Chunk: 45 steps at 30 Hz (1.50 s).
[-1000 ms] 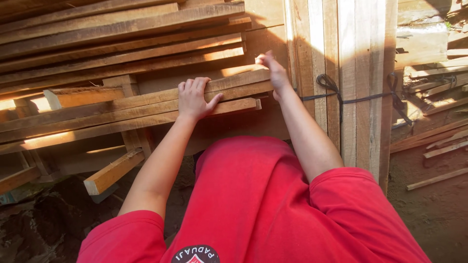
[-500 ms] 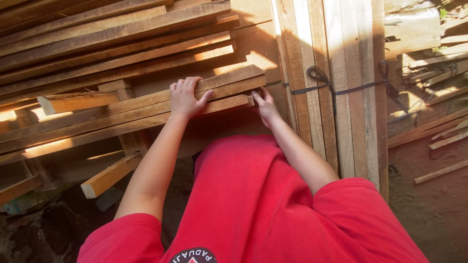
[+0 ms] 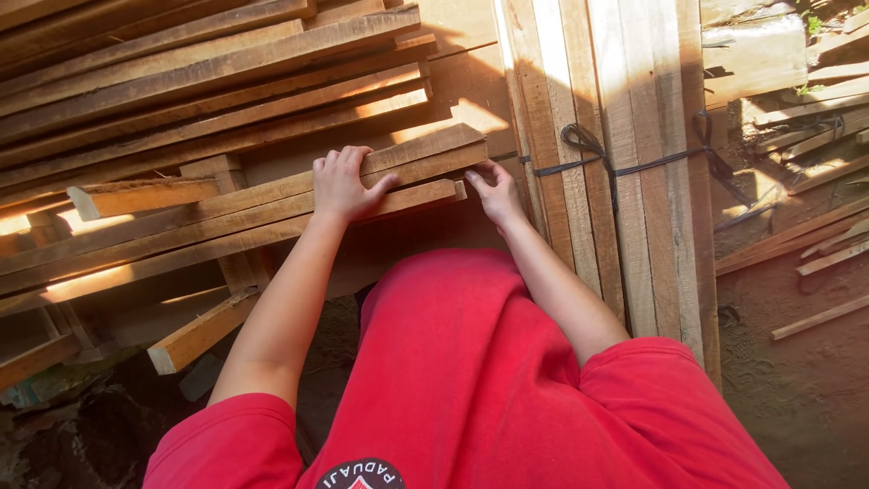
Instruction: Organizing and stacking wooden planks in a lumber storage area.
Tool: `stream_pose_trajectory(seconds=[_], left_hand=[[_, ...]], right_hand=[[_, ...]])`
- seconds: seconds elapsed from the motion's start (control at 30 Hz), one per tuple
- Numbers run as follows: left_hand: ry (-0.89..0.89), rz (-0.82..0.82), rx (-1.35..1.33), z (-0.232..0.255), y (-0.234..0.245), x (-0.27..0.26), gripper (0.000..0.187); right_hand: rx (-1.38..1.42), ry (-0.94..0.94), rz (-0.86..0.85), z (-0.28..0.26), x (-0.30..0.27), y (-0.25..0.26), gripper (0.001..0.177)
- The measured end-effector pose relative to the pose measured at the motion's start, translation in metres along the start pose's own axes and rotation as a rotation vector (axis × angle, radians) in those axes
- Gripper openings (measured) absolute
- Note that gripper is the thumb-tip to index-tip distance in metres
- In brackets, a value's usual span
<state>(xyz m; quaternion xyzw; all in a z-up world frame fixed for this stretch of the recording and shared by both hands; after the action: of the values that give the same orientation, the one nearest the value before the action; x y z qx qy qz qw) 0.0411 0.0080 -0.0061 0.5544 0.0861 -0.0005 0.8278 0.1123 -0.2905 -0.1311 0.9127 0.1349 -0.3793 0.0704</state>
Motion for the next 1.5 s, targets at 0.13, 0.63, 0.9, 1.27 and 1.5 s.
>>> stream_pose_trajectory(seconds=[0.13,0.63,0.9,1.27,1.5], left_hand=[[-0.010,-0.154,0.011,0.007,0.009,0.011,0.077],[-0.092,-0.350,-0.057,0.006,0.003,0.039,0.086],[-0.185,-0.307,-0.052,0.006,-0.007,0.034,0.086],[-0.219,-0.256,0.196,0.029,0.003,-0.001,0.136],[-0.259,-0.237,0.232,0.022,-0.002,0.004,0.137]], right_hand=[[0.131,-0.062,-0.052,0.019,0.009,-0.006,0.047],[0.287,-0.158,-0.046,0.002,0.000,-0.012,0.035],[0.365,-0.191,-0.082,-0.010,-0.003,0.003,0.033],[0.359,-0.161,-0.282,-0.084,0.044,-0.032,0.080],[0.350,-0.228,-0.242,-0.065,0.073,-0.027,0.079]])
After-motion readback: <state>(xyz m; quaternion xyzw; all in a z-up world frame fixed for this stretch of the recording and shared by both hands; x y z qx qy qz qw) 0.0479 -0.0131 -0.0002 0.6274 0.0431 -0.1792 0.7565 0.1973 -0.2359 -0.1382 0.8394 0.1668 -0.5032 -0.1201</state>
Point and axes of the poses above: each hand's wrist, its own x-axis towards the middle knuckle, its own y-axis out of the back of the hand, z = x × y, the point moved 4 cm from there along x, towards the middle knuckle, and after that the axes turned 8 degrees about -y, right-handed, at the moved point
